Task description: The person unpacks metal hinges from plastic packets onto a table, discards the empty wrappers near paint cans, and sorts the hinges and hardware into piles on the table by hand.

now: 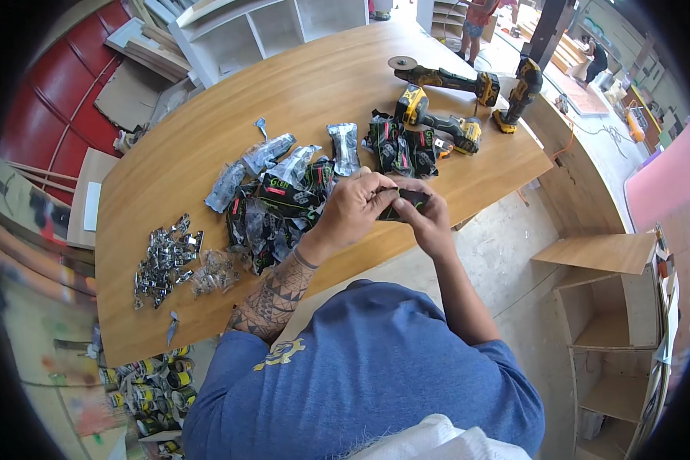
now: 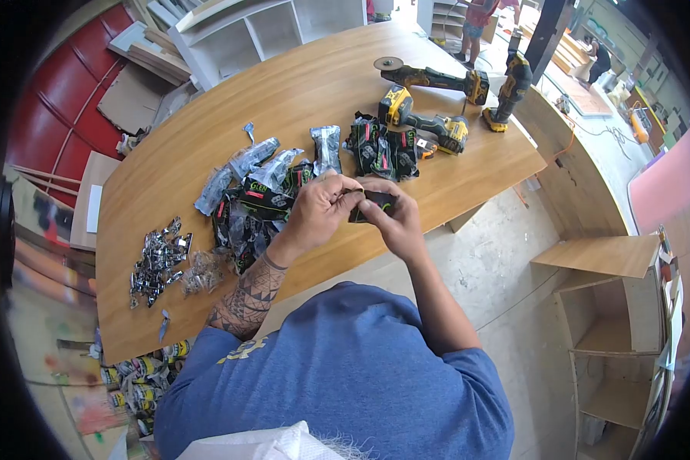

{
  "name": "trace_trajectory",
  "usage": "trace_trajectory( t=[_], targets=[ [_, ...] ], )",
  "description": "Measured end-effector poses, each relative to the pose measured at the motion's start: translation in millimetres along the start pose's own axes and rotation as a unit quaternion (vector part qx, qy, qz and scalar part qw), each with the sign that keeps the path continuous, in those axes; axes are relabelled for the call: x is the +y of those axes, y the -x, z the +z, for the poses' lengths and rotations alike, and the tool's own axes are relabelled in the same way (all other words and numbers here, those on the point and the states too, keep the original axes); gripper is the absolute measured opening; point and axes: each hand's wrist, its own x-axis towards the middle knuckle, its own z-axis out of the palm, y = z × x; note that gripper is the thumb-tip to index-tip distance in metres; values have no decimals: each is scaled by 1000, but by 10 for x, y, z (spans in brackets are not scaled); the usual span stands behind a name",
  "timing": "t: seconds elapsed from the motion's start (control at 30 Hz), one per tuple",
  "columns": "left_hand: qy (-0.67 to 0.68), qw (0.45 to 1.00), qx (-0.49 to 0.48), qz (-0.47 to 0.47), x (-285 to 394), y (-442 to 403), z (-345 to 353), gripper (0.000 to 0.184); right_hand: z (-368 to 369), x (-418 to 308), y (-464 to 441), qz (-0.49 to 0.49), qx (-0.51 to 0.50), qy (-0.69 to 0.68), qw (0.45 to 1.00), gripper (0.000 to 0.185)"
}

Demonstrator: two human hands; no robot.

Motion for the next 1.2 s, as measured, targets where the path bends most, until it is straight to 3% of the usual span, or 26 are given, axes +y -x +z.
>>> trace_trajectory(
  t=[0.07,0.1,0.2,0.23,0.27,0.33,0.43,0.47,0.53,0.57,0.63,0.67,0.8,0.9,0.93,1.0,1.03,1.13,1.2],
  targets=[
    [-8,999,53,-8,-9,10,9,16,-46,47,-38,157,-54,-80,983,22],
    [-10,998,55,-9,-8,29,-12,16,60,85,-63,85,-18,-25,996,13],
    [-42,994,46,-85,5,146,-83,22,186,225,-82,86,52,-26,995,10],
    [-44,996,79,-3,-77,159,-53,23,224,252,-98,92,62,-52,992,9],
    [-45,996,80,-4,-107,189,-61,23,263,273,-95,92,60,-53,992,9],
    [-9,993,15,-118,-91,209,-92,20,315,313,-91,65,66,6,996,8],
    [-52,996,42,-61,-240,247,-22,16,338,467,-80,-38,72,66,995,7],
    [-88,995,46,-30,-246,239,-31,17,367,422,-64,-18,77,45,996,10],
    [-40,993,28,-104,-208,279,-45,21,375,525,-59,-45,105,87,990,10],
    [-35,995,22,-88,-179,270,-57,21,375,516,-63,-37,108,96,989,10],
    [-60,980,-46,-183,-103,270,-96,24,372,487,-56,-34,118,106,987,10],
    [-59,982,-51,-175,-67,265,-105,24,370,466,-51,-33,118,121,985,10],
    [-46,986,-36,-157,-271,345,-69,27,355,350,-15,6,112,139,984,11],
    [-4,975,-13,-222,-303,297,-21,17,355,392,12,-21,132,140,981,11],
    [-1,976,-24,-216,-276,294,8,17,357,396,23,-56,139,154,977,12],
    [9,979,-40,-198,-170,297,31,14,356,395,61,-35,150,152,976,12],
    [-60,990,-30,-122,-275,323,72,14,357,397,65,-35,145,147,978,12],
    [-61,988,-18,-144,-229,322,109,13,322,395,71,-72,148,171,971,11],
    [-86,991,-21,-98,-273,333,120,17,318,398,99,-17,130,143,981,9]
  ],
)
